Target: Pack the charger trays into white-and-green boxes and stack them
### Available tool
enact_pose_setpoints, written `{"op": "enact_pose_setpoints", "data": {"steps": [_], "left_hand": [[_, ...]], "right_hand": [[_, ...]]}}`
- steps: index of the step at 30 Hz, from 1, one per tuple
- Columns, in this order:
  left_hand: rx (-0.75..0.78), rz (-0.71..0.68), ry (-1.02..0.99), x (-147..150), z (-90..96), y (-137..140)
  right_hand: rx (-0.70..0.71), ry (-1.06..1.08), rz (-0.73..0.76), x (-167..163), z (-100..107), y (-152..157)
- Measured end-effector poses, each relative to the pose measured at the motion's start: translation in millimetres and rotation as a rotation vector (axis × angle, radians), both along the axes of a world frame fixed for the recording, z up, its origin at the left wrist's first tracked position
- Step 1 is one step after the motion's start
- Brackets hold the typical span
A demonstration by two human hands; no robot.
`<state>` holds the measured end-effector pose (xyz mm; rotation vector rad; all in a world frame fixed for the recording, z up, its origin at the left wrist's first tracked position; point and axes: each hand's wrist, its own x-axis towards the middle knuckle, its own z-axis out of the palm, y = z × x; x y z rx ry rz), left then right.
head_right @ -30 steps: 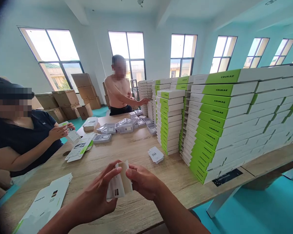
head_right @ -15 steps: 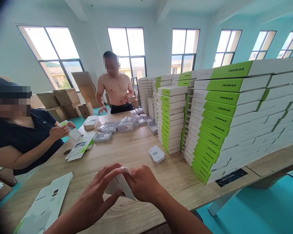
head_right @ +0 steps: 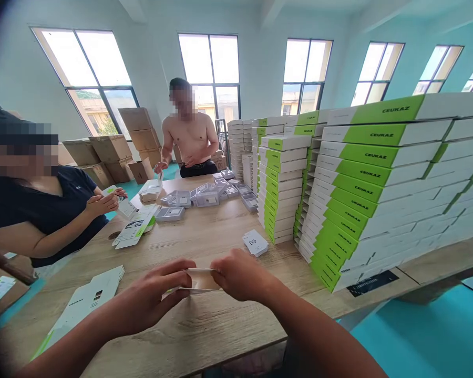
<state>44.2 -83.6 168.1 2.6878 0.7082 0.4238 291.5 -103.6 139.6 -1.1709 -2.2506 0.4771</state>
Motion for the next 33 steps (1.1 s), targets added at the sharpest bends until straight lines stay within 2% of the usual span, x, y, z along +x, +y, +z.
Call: {"op": "enact_pose_setpoints", "data": {"steps": [2, 4, 7, 9, 12, 14, 15, 17, 21, 23, 26, 28, 33], "left_hand": [[0.058, -0.019, 0.017, 1, -3.1, 0], [0.118, -0.037, 0.008, 0, -7.0, 2], [0.208, -0.012, -0.066, -4, -17.7, 4], [0.249, 0.022, -0.11, -7, -27.8, 3], [0.248, 0.051, -0.141, -6, -42.7, -1], [0.227, 0.057, -0.152, -2, -51.0, -3], [0.217, 0.064, -0.159, 0, -54.9, -4], [0.212, 0.087, -0.208, 3, -63.2, -5], [0.267, 0.109, -0.488, 6, -81.0, -5], [0.313, 0.113, -0.555, 5, -88.8, -7], [0.393, 0.177, -0.436, 2, -98.0, -15], [0.449, 0.229, -0.364, 0, -102.7, -21], [0.576, 0.219, -0.353, -5, -108.1, -27]], "right_hand": [[0.015, 0.031, -0.013, -2, 3, 0], [-0.004, 0.175, -0.076, -4, -1, -3], [-0.081, 0.567, -0.119, -4, -20, -10], [-0.046, 0.729, -0.064, -3, -38, -15], [0.131, 0.657, -0.048, -2, -59, -18], [0.182, 0.588, -0.072, -6, -64, -19], [0.166, 0.597, -0.085, -9, -64, -20], [0.046, 0.697, -0.109, -17, -59, -24], [-0.315, 1.086, -0.23, -39, -51, -33], [-0.424, 1.261, -0.339, -51, -50, -36], [-0.473, 1.396, -0.489, -67, -50, -38], [-0.486, 1.405, -0.551, -73, -50, -38], [-0.476, 1.324, -0.557, -75, -48, -38]]}}
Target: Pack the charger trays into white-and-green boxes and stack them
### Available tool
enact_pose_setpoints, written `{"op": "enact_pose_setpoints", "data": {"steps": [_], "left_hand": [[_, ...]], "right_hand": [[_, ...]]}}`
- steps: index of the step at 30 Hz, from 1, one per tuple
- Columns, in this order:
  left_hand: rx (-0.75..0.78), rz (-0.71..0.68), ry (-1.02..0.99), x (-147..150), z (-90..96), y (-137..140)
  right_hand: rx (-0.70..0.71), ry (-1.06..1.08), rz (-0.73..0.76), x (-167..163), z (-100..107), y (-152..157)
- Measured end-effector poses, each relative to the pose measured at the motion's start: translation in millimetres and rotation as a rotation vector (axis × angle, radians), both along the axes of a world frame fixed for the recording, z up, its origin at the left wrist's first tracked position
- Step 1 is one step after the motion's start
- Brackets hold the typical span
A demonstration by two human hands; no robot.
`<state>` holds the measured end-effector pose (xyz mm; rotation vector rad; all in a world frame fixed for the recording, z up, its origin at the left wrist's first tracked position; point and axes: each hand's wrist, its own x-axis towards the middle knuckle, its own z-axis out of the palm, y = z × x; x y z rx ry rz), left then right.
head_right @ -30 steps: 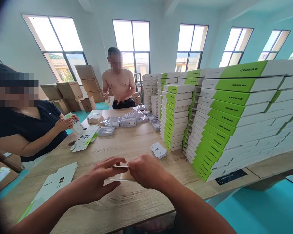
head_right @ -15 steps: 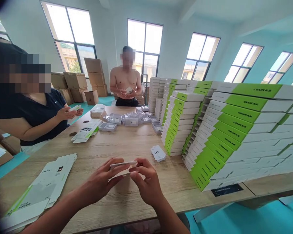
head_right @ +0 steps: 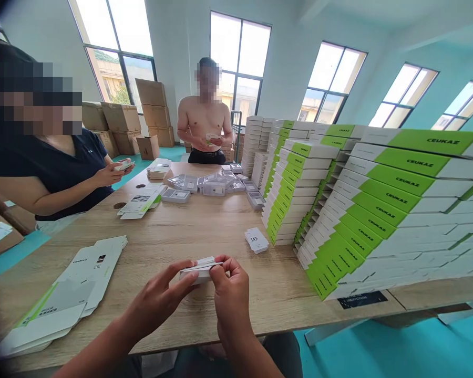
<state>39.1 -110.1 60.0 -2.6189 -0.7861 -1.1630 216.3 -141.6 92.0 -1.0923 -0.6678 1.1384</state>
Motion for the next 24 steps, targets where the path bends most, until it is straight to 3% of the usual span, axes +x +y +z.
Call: {"op": "enact_pose_setpoints", "data": {"steps": [5, 8, 12, 16, 19, 24], "left_hand": [[-0.026, -0.027, -0.014, 2, 3.1, -1], [-0.047, -0.015, -0.051, 2, 6.0, -4], [-0.068, -0.035, -0.049, 2, 5.9, -6], [-0.076, -0.026, -0.055, 4, 0.3, -6], [-0.043, -0.044, -0.11, 5, -3.6, -5], [-0.113, -0.115, -0.151, -1, -3.8, 1]], "right_hand": [[0.033, -0.077, -0.006, 3, -9, -2], [0.262, -0.261, -0.003, 13, -19, -4], [0.55, -0.706, 0.132, 34, -21, -2], [0.584, -0.926, 0.115, 39, -13, 3], [0.586, -0.968, 0.0, 32, -13, 4], [0.631, -0.984, -0.115, 28, -19, 5]]}}
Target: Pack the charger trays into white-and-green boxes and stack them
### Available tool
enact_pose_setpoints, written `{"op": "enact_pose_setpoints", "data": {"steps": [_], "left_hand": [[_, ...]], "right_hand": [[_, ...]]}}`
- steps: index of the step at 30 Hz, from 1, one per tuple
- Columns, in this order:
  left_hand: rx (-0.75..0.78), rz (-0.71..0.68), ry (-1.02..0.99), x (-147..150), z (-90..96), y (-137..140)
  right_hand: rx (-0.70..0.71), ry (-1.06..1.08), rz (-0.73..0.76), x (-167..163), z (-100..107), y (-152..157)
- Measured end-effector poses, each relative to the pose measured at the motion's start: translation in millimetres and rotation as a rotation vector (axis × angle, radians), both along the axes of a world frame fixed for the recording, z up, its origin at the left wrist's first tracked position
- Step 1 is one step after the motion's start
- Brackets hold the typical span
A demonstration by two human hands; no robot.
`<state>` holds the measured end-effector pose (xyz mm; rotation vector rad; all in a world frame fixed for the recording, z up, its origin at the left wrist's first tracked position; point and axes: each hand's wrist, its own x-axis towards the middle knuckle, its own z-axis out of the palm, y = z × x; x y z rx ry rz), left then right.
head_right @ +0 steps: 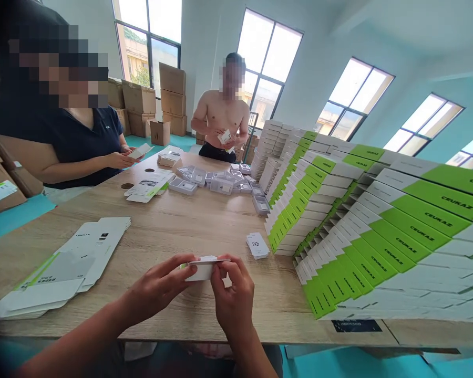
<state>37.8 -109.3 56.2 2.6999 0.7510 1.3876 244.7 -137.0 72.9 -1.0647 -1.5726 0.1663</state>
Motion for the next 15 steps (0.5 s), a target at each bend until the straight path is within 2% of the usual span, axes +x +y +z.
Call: {"op": "enact_pose_setpoints", "data": {"steps": [3, 8, 12, 15], "left_hand": [[-0.031, -0.032, -0.078, -5, 0.7, 5], [-0.119, -0.005, -0.149, -8, -1.8, 15], [-0.194, 0.033, -0.21, -7, -0.4, 21], [-0.386, -0.041, -0.334, -9, 4.0, 24]], "right_hand": [[0.009, -0.068, 0.06, 8, -4, 2], [-0.072, -0.225, 0.167, 24, -9, 10], [-0.078, -0.191, 0.213, 30, -5, 16], [-0.189, -0.043, 0.227, 33, 1, 19]]}}
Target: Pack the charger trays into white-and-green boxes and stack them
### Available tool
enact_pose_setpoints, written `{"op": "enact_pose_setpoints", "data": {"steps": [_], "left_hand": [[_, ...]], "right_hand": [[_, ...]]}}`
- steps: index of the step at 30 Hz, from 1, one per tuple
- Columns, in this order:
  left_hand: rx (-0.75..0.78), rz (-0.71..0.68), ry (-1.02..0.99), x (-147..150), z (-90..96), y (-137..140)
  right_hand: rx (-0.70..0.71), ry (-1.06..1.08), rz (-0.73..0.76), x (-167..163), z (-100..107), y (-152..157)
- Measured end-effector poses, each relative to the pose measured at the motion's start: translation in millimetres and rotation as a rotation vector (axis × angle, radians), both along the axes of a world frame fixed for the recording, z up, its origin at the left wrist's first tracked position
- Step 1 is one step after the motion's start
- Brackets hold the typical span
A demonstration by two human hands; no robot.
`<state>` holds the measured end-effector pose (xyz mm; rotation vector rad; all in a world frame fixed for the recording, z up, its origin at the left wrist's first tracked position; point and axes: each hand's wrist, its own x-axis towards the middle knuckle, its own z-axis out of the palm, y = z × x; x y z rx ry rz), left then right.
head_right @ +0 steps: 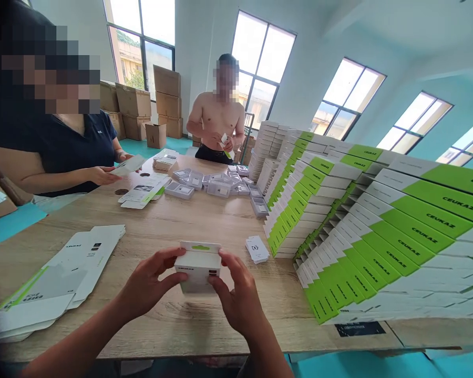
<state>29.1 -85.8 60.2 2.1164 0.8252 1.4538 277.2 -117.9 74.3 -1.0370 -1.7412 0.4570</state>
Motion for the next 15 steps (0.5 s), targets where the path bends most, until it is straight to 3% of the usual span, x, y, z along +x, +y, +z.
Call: {"op": "enact_pose_setpoints", "data": {"steps": [2, 5, 8, 12, 15], "left_hand": [[-0.05, -0.043, 0.004, -3, 0.5, 3], [0.215, -0.046, 0.307, -5, -5.3, 11], [0.427, -0.152, 0.559, 1, -12.7, 25], [0.197, -0.045, 0.355, 11, -19.5, 51], [0.003, 0.058, 0.116, 10, -29.5, 69]], "right_hand": [[-0.197, 0.198, 0.022, -1, 0, 3], [-0.511, 0.447, 0.111, -4, -12, 12], [-0.551, 0.223, 0.046, 11, -31, 31], [-0.414, -0.126, -0.214, 69, -44, 65], [-0.419, -0.285, -0.232, 115, -41, 83]]}}
